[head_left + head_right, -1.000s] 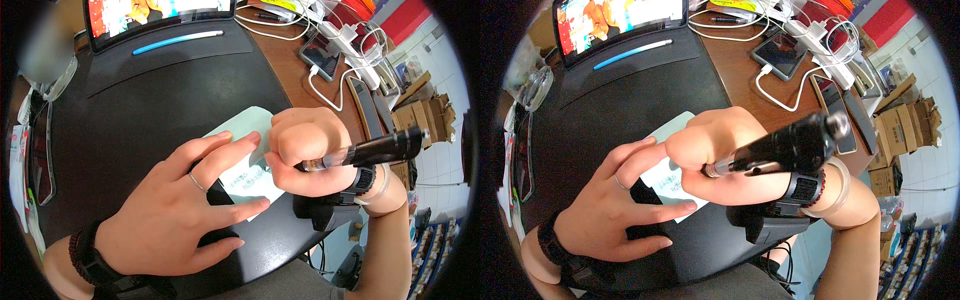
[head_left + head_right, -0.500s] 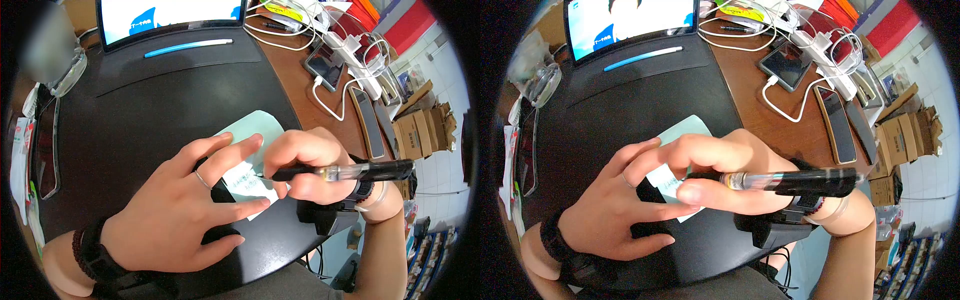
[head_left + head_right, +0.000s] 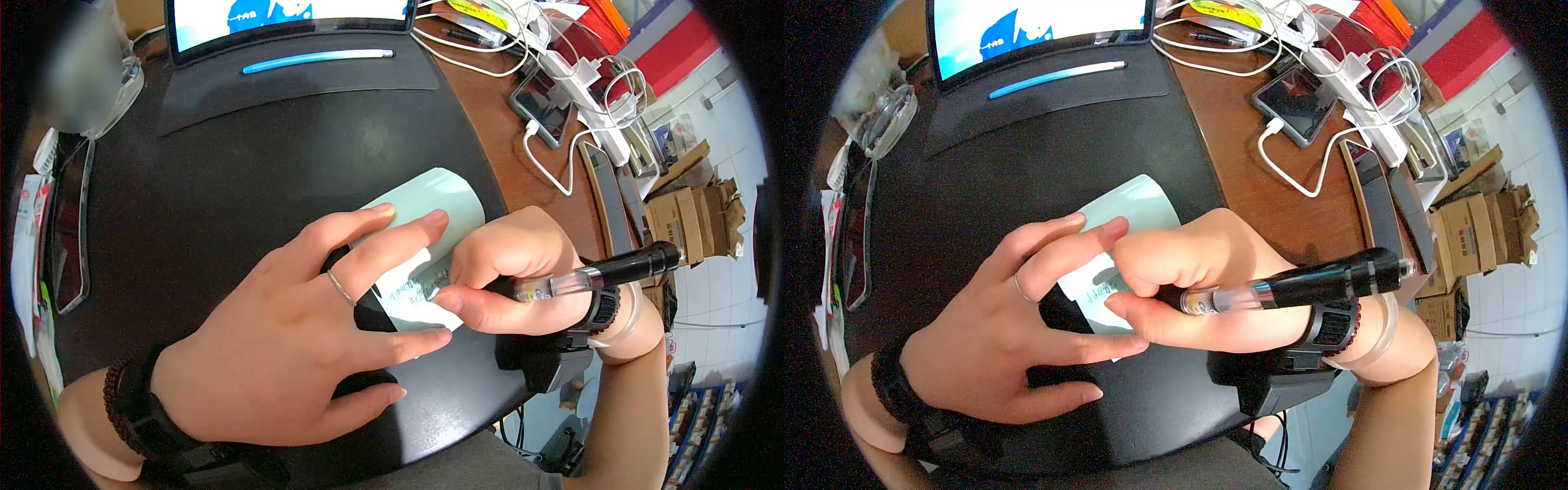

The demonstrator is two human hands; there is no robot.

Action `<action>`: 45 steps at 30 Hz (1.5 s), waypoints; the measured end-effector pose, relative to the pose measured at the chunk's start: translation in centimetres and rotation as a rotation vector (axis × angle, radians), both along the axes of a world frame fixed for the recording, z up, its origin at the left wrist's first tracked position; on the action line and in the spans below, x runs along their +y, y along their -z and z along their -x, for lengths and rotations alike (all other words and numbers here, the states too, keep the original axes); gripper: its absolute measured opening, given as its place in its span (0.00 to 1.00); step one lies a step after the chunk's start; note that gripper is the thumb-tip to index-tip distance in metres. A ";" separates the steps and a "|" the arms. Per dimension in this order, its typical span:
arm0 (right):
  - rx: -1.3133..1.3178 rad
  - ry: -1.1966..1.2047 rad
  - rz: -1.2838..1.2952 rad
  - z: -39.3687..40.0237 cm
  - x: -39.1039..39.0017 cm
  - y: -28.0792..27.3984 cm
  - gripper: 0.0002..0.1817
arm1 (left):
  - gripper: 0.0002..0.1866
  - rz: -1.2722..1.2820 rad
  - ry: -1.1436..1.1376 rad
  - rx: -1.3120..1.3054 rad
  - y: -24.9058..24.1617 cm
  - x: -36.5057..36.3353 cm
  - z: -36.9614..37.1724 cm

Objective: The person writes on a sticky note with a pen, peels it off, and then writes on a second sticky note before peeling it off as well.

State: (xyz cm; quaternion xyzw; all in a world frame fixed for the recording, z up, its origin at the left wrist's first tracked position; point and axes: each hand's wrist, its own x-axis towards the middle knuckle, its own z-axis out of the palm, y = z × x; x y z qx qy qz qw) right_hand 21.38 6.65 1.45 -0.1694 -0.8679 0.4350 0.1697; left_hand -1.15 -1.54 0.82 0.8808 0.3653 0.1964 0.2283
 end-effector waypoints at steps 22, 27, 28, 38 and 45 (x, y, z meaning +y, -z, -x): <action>0.011 -0.055 0.053 0.0 0.2 0.1 0.17 | 0.20 0.004 -0.005 -0.021 0.2 0.0 0.0; 0.000 -0.063 0.026 -0.1 0.3 0.2 0.16 | 0.20 0.011 -0.007 -0.044 0.2 0.0 -0.1; 0.000 -0.062 0.024 -0.1 0.3 0.1 0.16 | 0.20 0.010 -0.006 -0.044 0.2 0.0 -0.1; -0.001 -0.054 0.026 -0.2 0.2 -0.2 0.16 | 0.20 0.006 0.005 -0.015 0.0 0.1 -0.1; -0.011 -0.035 0.016 0.0 0.1 -0.5 0.15 | 0.21 -0.026 0.007 -0.005 0.0 0.0 -0.1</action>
